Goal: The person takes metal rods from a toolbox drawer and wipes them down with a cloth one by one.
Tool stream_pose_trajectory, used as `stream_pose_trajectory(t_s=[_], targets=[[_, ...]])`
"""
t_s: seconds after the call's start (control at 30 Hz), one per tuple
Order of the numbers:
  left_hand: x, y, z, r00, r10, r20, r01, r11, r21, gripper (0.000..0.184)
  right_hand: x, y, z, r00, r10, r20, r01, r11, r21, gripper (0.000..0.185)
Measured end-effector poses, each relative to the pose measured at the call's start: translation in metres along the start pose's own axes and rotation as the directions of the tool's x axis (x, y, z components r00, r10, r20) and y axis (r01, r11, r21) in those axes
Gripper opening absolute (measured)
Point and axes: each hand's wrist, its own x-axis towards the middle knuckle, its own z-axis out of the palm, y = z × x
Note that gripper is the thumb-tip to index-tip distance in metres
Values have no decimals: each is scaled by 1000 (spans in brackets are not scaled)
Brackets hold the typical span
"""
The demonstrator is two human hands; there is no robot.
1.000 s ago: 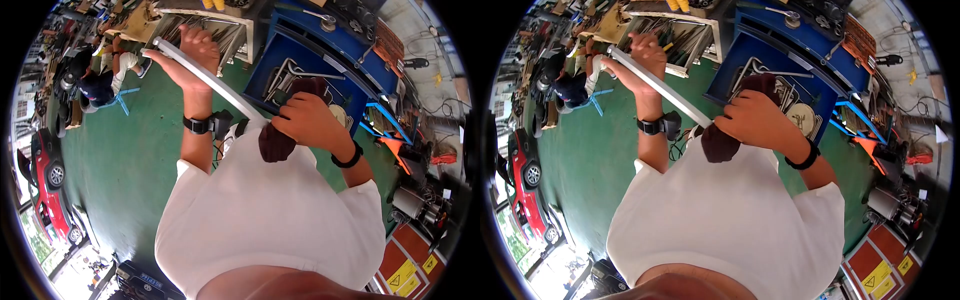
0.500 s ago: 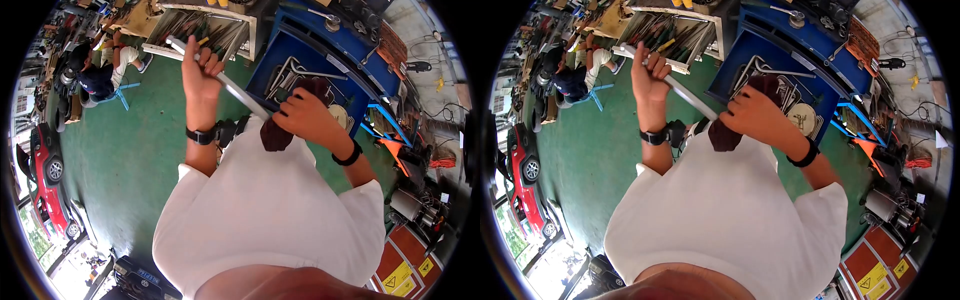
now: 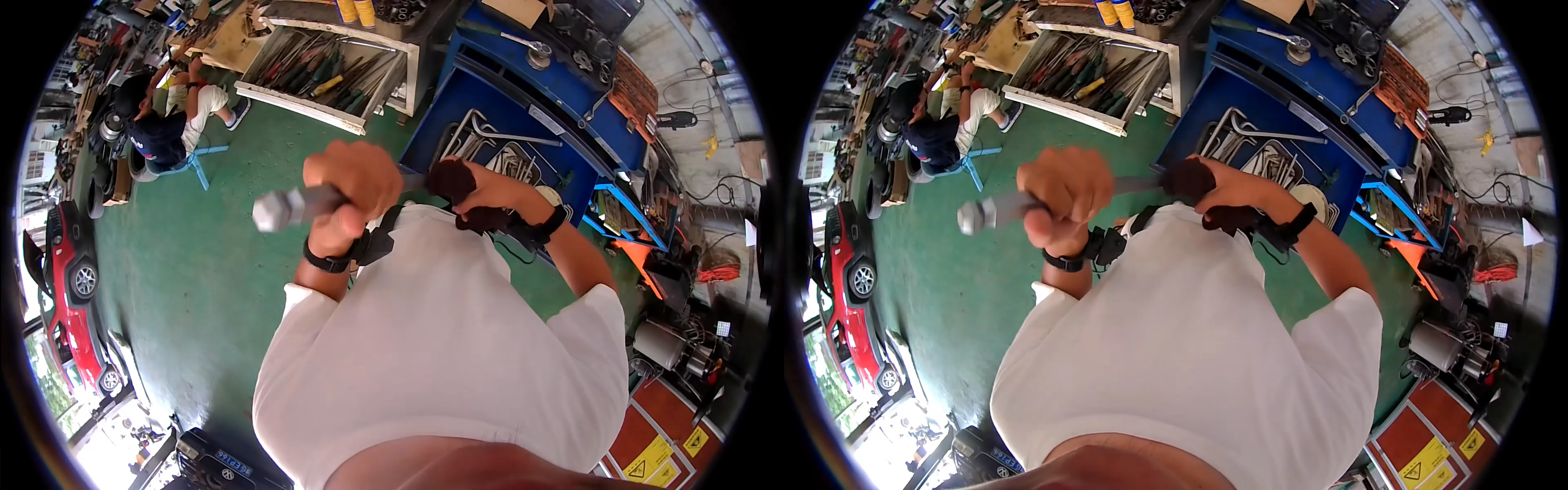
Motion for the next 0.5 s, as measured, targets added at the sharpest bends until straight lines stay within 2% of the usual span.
stream_pose_trajectory(t_s=[0.03,0.07,0.1,0.17,0.2,0.23,0.27,0.3,0.33,0.37,0.4,0.43,0.47,0.5], targets=[[0,0,-2,1000,-1,2,1,1000,-3,60,-2,-3,1,978,206,46,-209,919,334,65],[0,-1,-3,992,66,112,-62,997,-38,59,0,14,1,990,106,95,-139,852,505,63],[1,-1,-5,967,135,218,-120,990,-79,58,3,25,2,990,106,93,-139,852,505,63],[9,-1,-8,951,154,270,-127,986,-112,57,8,38,5,980,-116,161,-69,563,823,54],[16,-1,-10,916,181,359,-139,981,-138,56,9,35,11,991,-52,127,-80,535,841,72],[20,0,-11,871,207,445,-147,975,-165,54,12,29,14,990,-55,128,-78,539,839,72],[22,0,-11,869,210,448,-152,975,-163,54,14,21,14,976,-133,175,-90,484,870,72],[23,0,-10,840,245,484,-130,957,-259,52,17,12,16,953,-213,215,-106,429,897,72],[25,-1,-8,808,285,515,-103,930,-352,51,19,2,20,964,-209,165,-49,470,881,83],[22,-2,-5,805,291,517,-110,929,-352,51,14,-12,22,964,-209,166,-48,477,877,83],[13,-1,0,917,186,353,-60,939,-340,48,5,-37,26,972,-164,166,-37,592,805,85],[5,0,6,983,68,172,-6,942,-336,46,2,-50,29,979,-122,161,-32,694,719,87],[2,-2,15,999,37,37,-24,956,-293,40,10,-48,29,954,-194,228,-5,750,661,87],[-2,-6,14,999,37,32,-26,957,-288,40,19,-41,25,952,-194,235,-10,751,661,87]])
